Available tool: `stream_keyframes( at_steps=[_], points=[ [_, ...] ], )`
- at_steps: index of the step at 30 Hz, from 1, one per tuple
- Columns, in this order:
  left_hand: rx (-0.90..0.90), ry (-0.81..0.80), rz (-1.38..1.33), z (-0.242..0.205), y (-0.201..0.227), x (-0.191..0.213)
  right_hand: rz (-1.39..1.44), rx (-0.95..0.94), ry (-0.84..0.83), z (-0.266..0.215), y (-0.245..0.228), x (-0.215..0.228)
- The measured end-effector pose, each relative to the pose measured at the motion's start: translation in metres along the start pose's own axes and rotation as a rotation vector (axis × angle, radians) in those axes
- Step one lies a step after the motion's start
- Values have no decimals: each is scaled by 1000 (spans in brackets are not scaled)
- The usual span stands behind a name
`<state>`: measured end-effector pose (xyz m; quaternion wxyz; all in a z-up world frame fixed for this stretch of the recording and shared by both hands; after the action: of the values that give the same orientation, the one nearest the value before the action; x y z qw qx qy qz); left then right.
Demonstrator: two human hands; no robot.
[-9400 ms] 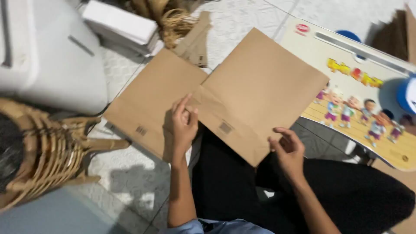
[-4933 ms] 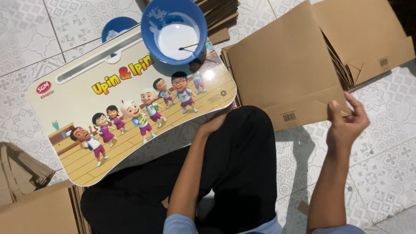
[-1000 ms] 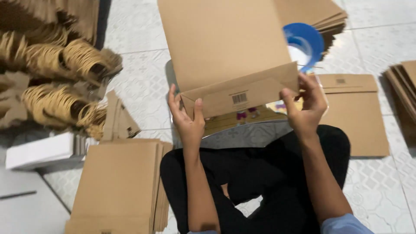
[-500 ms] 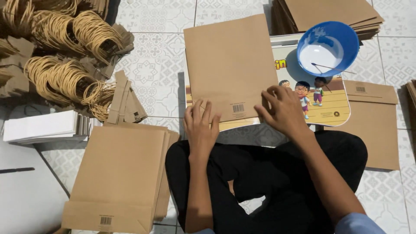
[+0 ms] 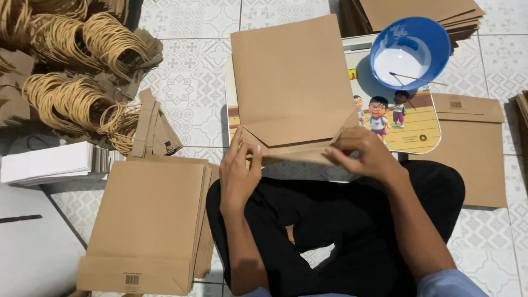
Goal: The person sits on the floor and assembles a flat cardboard box by folding its flaps. They use a small stick to apply white adhesive from a blue bowl to the box's tabs, then press the flaps together to seal the box.
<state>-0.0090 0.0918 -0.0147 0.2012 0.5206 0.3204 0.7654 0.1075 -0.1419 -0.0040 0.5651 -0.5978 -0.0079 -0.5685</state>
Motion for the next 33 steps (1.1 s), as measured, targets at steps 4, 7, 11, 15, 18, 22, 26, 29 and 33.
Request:
stream_keyframes(
  at_steps=[4, 7, 11, 15, 18, 22, 26, 29, 33],
  points=[
    [-30, -149, -8, -6, 1, -4, -180, -33, -107, -2, -4, -10],
    [-88, -206, 66, -7, -1, -13, -247, -6, -48, -4, -8, -11],
    [-118, -183, 122, -8, 2, -16, -241, -29, 38, 3, -5, -4],
    [-148, -180, 193, -8, -2, -22, -262, -27, 100, 28, -17, 8],
    [-145, -181, 203, -7, -2, -22, -366, -14, 95, 50, -1, -10],
    [-132, -184, 214, -6, -3, -21, -482, -248, -111, 53, 29, -49],
    [-176, -117, 283, 9, -6, -30, -481, -277, -134, 49, 34, -47],
    [-209, -83, 340, 32, -1, -42, -479, -252, -124, 50, 37, -46],
    [-193, -143, 441, 52, 3, -83, -416, -258, -118, 48, 45, -36]
  ],
)
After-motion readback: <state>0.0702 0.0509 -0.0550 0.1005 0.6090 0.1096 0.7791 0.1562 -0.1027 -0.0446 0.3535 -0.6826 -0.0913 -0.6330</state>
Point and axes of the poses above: each hand's wrist, its own z-axis towards the middle knuckle, its own x-axis out of the back of the hand, y = z × x, the point moved 8 cm from there along z, towards the middle knuckle, and after that the axes turned 9 degrees about -x, right-handed, at the moved point
